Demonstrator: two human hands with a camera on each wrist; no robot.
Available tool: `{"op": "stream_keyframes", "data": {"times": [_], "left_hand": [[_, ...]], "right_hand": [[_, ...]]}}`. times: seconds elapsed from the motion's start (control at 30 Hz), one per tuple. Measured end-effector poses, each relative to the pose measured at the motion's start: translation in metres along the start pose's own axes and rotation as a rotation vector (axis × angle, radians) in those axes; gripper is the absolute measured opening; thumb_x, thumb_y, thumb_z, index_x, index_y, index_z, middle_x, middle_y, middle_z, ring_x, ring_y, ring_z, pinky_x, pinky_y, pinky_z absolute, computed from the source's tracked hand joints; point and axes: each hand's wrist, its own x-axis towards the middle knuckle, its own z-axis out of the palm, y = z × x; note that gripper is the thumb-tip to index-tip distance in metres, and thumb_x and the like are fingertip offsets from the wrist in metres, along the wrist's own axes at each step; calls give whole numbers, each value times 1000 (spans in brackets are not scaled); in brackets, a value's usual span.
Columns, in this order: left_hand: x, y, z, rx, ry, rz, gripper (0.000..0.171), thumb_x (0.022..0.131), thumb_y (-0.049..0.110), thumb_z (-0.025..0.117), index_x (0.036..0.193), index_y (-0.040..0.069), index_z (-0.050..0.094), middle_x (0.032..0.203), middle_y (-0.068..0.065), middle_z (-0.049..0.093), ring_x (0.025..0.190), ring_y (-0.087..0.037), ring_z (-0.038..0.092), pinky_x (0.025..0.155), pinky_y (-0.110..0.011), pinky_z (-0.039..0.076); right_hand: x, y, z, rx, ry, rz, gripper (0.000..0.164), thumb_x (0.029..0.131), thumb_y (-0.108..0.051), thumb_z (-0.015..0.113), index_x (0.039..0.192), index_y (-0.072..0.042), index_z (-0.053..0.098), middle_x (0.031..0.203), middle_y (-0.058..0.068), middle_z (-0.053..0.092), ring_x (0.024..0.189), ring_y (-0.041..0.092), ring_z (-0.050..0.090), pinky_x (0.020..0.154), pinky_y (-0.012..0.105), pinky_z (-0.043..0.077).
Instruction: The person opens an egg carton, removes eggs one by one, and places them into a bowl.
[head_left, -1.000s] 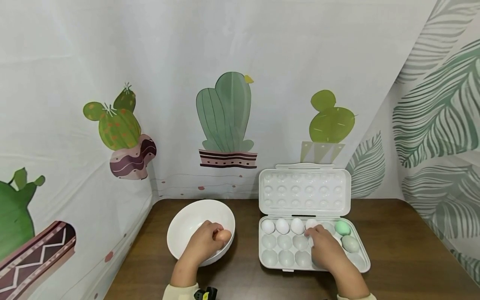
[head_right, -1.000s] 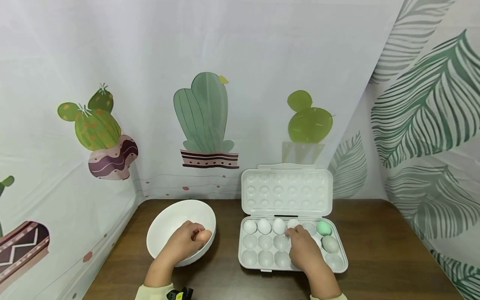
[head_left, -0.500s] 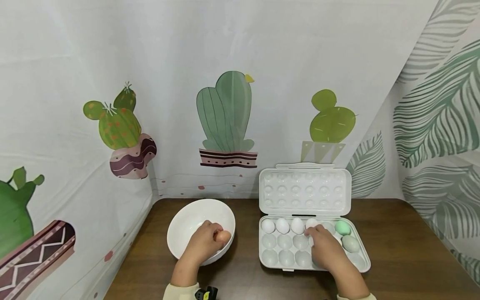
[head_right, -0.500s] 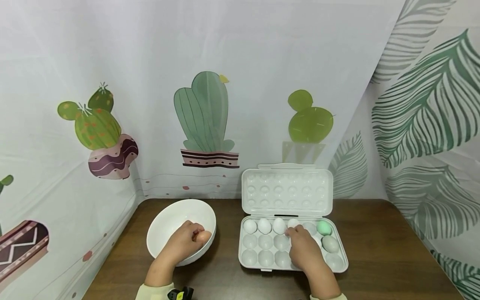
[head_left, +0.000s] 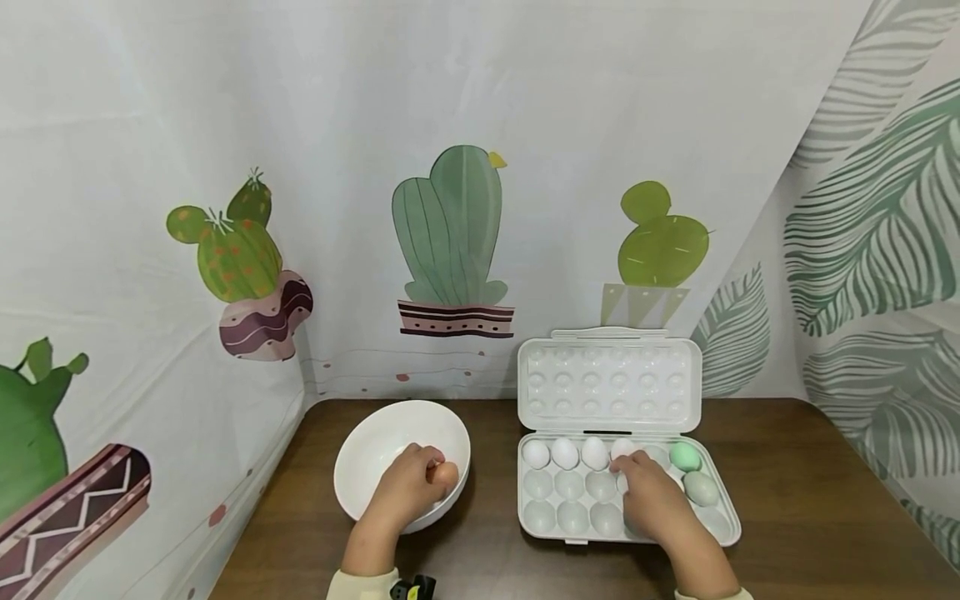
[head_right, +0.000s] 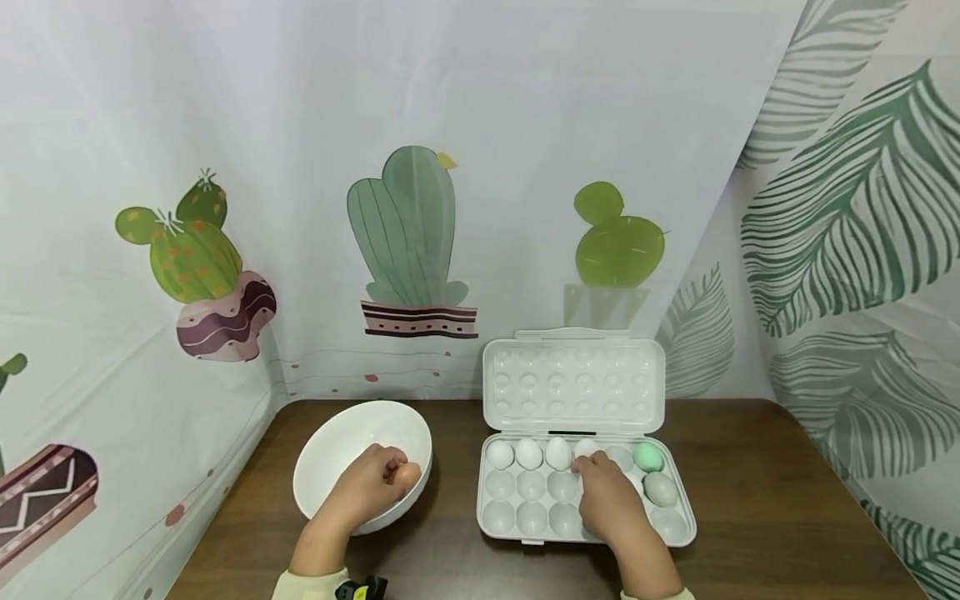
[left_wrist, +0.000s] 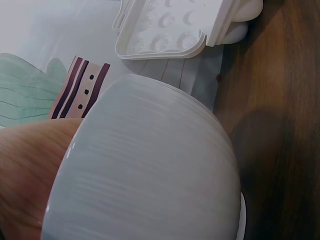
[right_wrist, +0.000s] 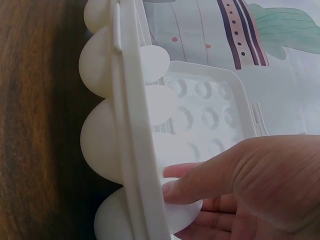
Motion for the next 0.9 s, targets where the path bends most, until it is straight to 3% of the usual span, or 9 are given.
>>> {"op": "stream_keyframes", "data": {"times": [0.3,0.9], "left_hand": [[0,1,-1,2,18,18,16,75,11,77,88,11,70,79,-2,55,73,-12,46,67,-30,41],[2,7,-4,-54,16,-31,24,84,14,70,107,7,72,90,-6,61,79,-14,53,80,-37,50]], "right_hand": [[0,-1,-1,-1,4,-4,40,70,12,58,106,-3,69,106,12,62,102,31,64,86,47,54],[1,-1,-3,10,-20,10,36,74,11,58,104,-3,69,106,13,62,103,31,64,87,48,54]]}}
